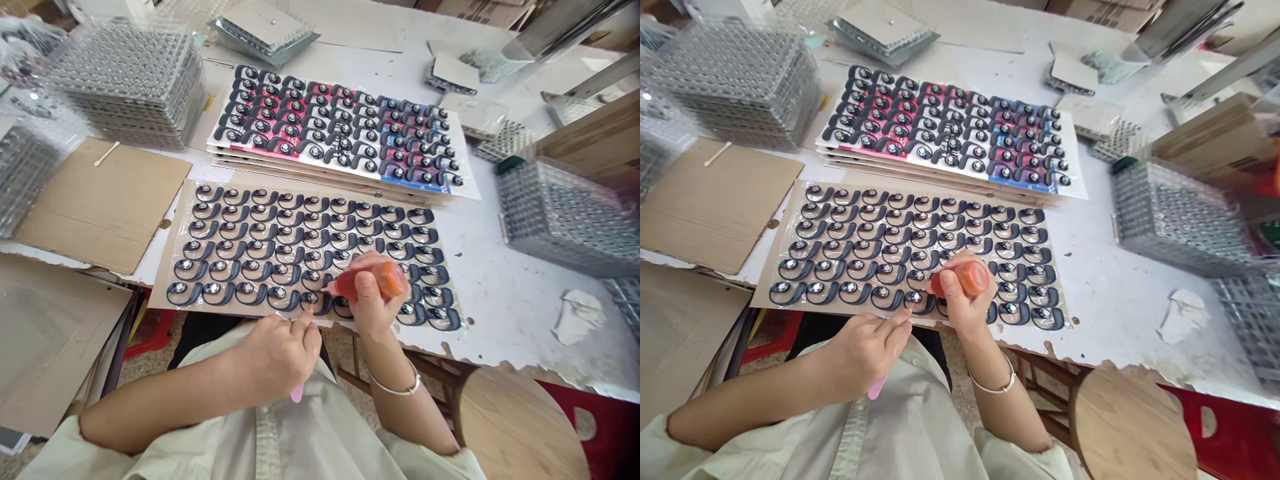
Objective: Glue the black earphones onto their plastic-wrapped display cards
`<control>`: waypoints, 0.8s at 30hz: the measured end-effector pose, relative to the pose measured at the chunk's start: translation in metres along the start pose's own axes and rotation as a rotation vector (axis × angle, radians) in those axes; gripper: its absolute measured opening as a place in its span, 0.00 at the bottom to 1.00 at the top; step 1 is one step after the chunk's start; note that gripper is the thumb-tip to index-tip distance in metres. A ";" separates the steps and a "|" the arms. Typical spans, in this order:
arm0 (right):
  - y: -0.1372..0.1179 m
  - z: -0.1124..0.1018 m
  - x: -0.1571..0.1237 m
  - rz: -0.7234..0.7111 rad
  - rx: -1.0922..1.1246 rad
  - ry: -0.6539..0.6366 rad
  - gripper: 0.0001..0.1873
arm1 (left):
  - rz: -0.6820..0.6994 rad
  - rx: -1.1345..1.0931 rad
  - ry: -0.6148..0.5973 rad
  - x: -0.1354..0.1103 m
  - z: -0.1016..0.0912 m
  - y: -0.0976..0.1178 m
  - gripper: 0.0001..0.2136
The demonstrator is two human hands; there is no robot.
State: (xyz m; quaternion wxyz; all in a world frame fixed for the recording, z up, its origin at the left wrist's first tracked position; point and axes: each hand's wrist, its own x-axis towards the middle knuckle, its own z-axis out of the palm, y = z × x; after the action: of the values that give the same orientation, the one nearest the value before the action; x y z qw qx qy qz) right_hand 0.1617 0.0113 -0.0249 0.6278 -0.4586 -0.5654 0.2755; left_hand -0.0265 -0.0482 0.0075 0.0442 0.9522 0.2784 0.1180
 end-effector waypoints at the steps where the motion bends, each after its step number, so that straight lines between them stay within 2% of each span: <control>1: 0.000 0.000 0.000 -0.002 -0.001 -0.004 0.10 | -0.001 -0.003 0.007 0.000 -0.001 0.000 0.17; 11: -0.001 0.001 -0.002 0.032 -0.014 -0.078 0.10 | -0.019 0.008 0.073 0.003 -0.004 0.000 0.13; 20: -0.003 0.002 -0.001 -0.008 -0.101 -0.124 0.10 | -0.007 0.023 -0.031 0.000 -0.001 0.001 0.17; 24: -0.003 0.002 -0.001 -0.029 -0.125 -0.116 0.10 | -0.006 0.028 -0.004 0.001 -0.003 0.001 0.17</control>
State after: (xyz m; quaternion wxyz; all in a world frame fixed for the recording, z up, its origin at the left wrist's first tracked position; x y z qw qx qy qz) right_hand 0.1594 0.0097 -0.0223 0.5682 -0.4719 -0.6234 0.2565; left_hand -0.0256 -0.0482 0.0104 0.0318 0.9521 0.2826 0.1122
